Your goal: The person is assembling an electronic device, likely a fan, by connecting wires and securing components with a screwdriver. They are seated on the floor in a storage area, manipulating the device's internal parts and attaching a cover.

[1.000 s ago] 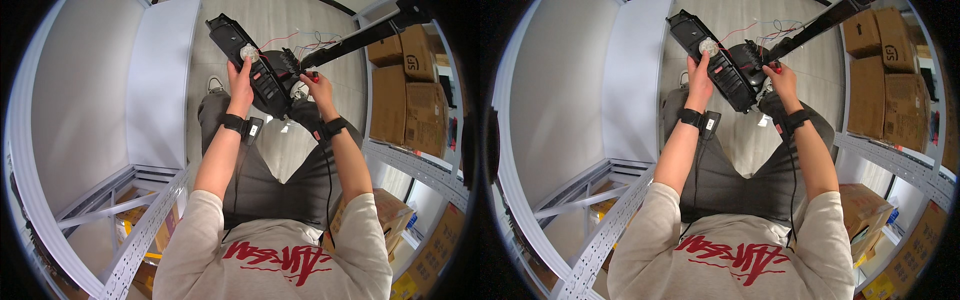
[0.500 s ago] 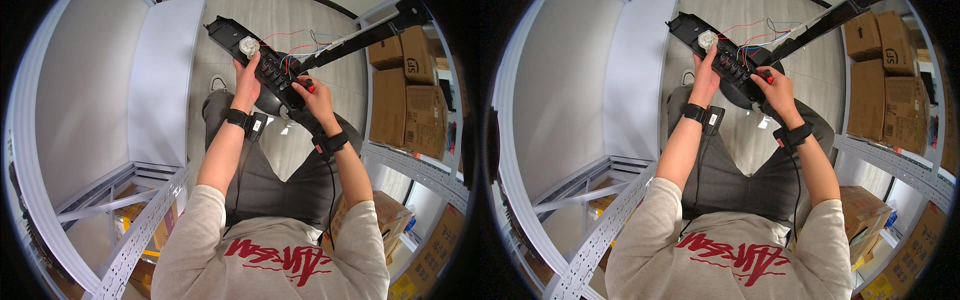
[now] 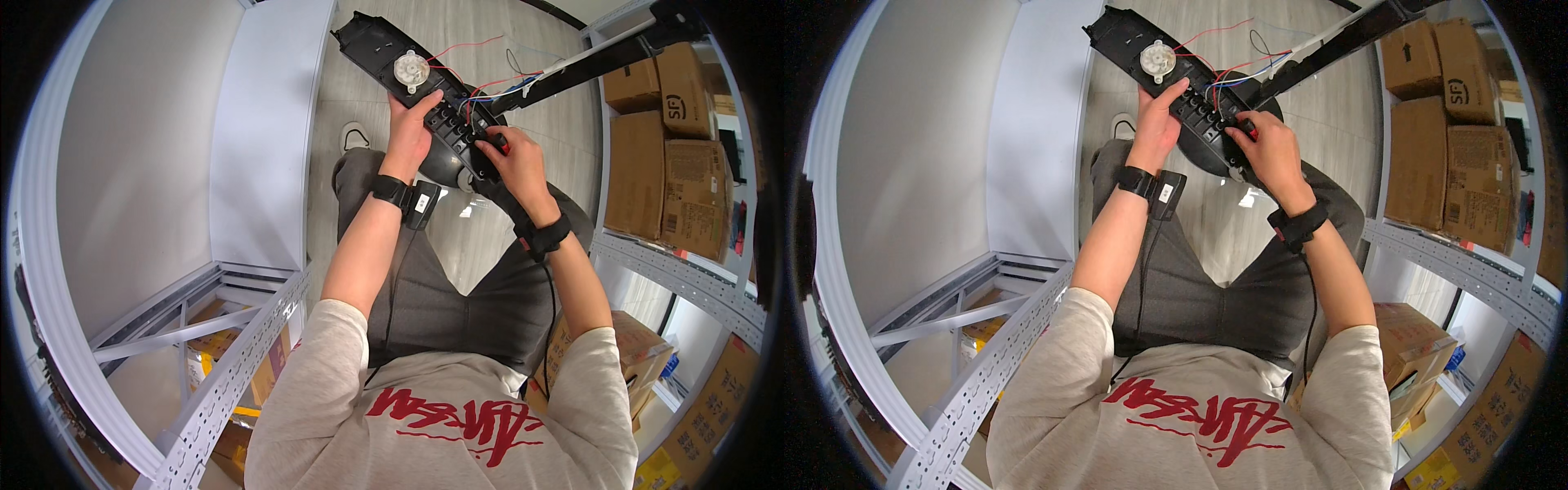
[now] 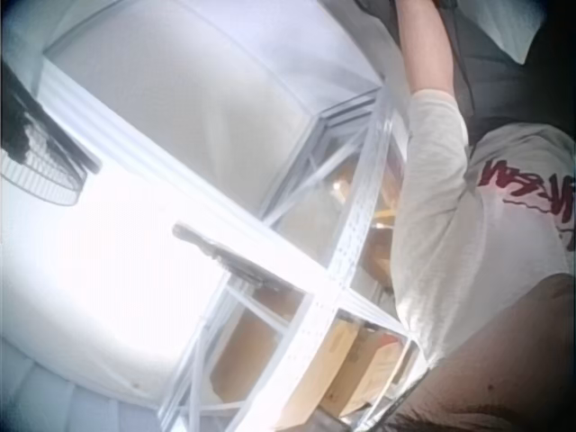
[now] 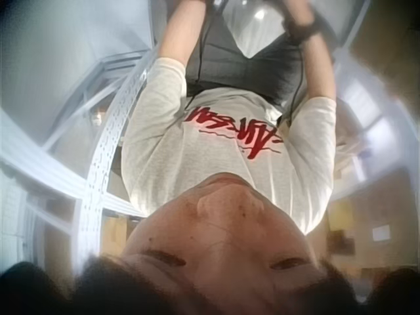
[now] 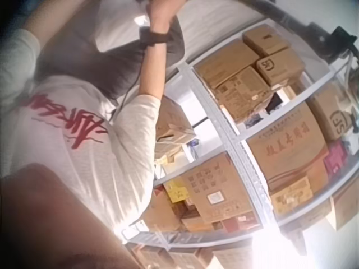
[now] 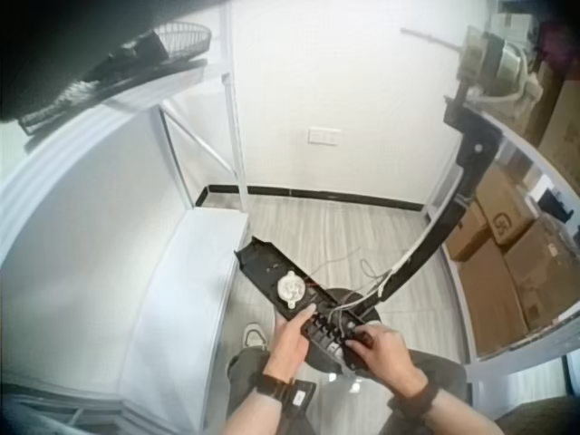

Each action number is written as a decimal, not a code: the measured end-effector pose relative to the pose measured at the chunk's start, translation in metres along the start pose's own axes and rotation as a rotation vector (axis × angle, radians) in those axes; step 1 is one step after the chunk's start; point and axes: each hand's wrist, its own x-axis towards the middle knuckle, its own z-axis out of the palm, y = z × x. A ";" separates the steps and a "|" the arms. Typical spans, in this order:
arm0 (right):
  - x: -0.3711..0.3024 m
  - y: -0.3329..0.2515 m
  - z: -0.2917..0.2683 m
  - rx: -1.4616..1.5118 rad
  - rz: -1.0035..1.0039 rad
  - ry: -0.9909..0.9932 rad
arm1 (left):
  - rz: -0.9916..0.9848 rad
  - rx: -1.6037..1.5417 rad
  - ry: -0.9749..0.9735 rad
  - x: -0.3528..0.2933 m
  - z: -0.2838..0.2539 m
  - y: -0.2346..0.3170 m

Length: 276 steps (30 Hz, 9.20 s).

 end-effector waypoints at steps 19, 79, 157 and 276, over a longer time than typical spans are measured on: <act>0.007 -0.002 -0.004 0.074 0.125 -0.089 | 0.020 0.062 -0.003 0.000 -0.003 -0.005; 0.030 -0.003 -0.015 0.430 -0.240 -0.141 | -0.117 0.004 -0.060 -0.007 0.003 0.006; 0.010 0.015 -0.014 0.382 0.283 -0.153 | -0.082 0.079 -0.120 -0.003 -0.002 0.006; 0.038 0.030 0.002 0.226 0.245 -0.386 | -0.104 0.121 -0.077 0.005 -0.014 0.015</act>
